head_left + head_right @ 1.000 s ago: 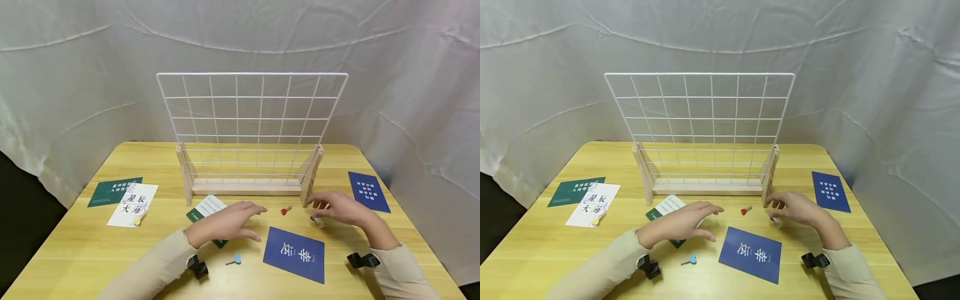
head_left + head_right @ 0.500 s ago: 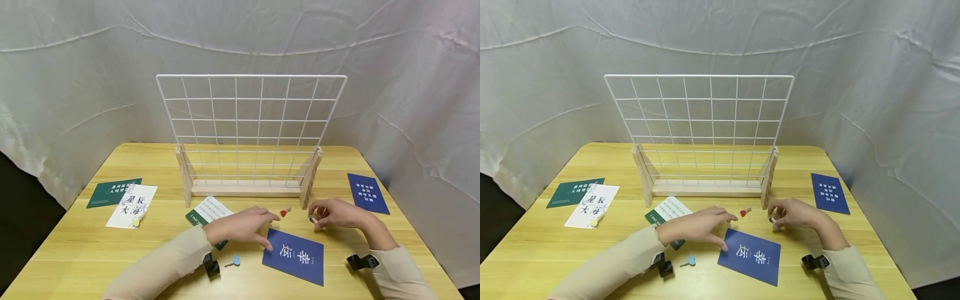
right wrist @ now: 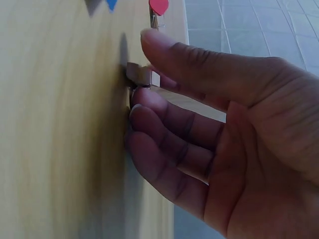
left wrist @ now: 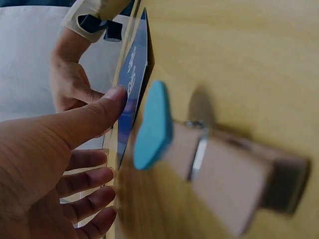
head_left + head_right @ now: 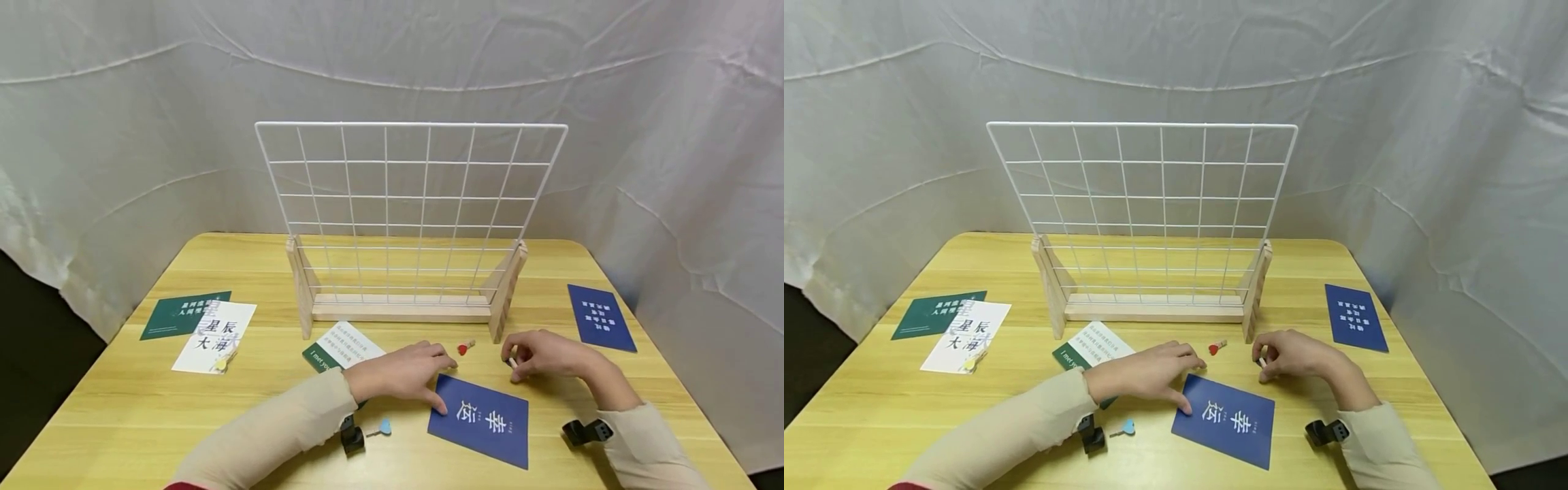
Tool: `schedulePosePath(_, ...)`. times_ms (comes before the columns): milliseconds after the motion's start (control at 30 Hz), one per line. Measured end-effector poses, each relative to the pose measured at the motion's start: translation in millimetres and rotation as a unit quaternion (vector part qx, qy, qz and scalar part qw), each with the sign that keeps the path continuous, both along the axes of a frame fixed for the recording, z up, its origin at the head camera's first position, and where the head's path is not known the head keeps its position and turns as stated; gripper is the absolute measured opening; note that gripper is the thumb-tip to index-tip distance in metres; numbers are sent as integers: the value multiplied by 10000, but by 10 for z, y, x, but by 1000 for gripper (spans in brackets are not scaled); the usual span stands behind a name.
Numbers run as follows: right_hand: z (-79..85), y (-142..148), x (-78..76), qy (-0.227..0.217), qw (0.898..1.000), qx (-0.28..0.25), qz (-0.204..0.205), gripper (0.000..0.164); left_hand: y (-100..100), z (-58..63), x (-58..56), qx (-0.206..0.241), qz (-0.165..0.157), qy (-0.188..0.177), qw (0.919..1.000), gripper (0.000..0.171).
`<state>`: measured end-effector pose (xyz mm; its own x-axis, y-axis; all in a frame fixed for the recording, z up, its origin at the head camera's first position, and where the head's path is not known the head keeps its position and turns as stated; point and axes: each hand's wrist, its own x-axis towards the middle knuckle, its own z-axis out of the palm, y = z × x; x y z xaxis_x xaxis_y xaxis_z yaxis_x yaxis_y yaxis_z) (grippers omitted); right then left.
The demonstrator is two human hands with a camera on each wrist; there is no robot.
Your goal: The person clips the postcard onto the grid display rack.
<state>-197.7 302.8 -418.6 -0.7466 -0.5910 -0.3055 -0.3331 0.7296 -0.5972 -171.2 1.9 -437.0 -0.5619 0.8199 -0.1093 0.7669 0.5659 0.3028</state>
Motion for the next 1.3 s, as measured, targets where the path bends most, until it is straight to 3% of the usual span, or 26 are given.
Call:
schedulePosePath(233, -4, -33, 10, 143, 9999, -6, 45, 20, 32, -19, 8, -78, 2, 266, 9996, 72)
schedulePosePath(500, -25, -2, -28, 141, 9998, -138, 0, 12, 29, -14, -13, 32, 59, 157, 9999, 62)
schedulePosePath(733, -60, 62, -69, -266, 9982, -539, -26, 6, 34, 6, -11, 1, 130, 118, 9998, 55)
schedulePosePath(967, -69, 75, -94, -357, 9978, -554, -4, 15, 25, 13, -33, 391, 189, -333, 9985, 50)
schedulePosePath(1300, -60, 68, -79, -270, 9966, -775, 89, 20, -40, 41, -77, 956, 355, -1002, 9897, 30)
